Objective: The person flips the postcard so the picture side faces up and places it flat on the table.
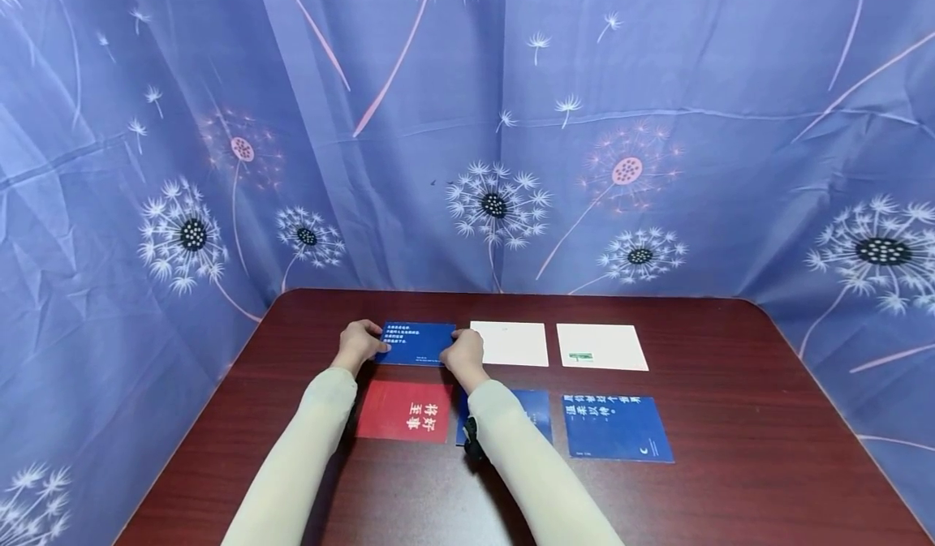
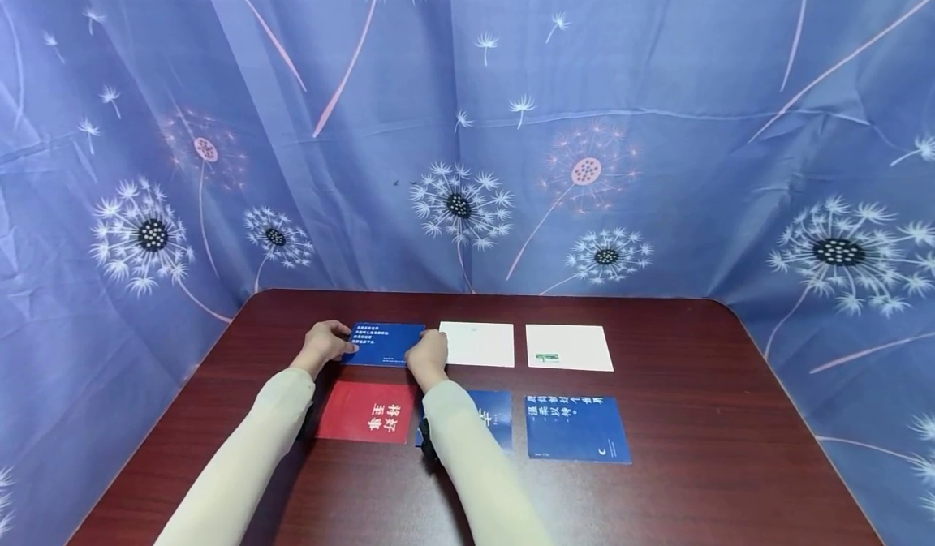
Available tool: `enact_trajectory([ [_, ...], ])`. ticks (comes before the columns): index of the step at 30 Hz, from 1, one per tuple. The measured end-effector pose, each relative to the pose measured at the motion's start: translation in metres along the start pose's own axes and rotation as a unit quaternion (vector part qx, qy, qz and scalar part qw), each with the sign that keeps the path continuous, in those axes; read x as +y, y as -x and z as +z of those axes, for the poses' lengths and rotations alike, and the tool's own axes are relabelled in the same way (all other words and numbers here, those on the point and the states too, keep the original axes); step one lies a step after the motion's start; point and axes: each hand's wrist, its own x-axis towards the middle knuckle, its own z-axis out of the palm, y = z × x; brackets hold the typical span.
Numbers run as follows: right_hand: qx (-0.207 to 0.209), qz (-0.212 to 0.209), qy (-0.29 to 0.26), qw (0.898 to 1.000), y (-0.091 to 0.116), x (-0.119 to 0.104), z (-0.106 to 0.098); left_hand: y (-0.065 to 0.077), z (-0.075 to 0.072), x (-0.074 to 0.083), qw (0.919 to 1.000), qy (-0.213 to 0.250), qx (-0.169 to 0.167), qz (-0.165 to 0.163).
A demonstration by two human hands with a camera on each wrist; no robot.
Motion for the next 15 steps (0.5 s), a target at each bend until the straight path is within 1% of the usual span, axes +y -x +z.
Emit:
enact_trajectory([
  [5, -0.007, -0.010, 0.009, 1.000, -0.001, 0.002, -0.002, 0.001, 0.001, 0.003, 0.9999, -0.015, 0.000, 0.001],
  [8, -0.019, -0.019, 0.011, 1.000, -0.001, 0.002, -0.004, 0.002, 0.003, 0.005, 0.9993, -0.038, 0.006, 0.000],
  [12, -0.024, -0.044, 0.002, 0.999, -0.001, 0.004, -0.013, 0.005, 0.007, 0.011, 0.9978, -0.063, 0.018, 0.014],
  [15, -0.029, -0.058, -0.019, 0.998, -0.002, 0.003, -0.025, 0.007, 0.010, 0.017, 0.9970, -0.063, 0.034, 0.030],
])
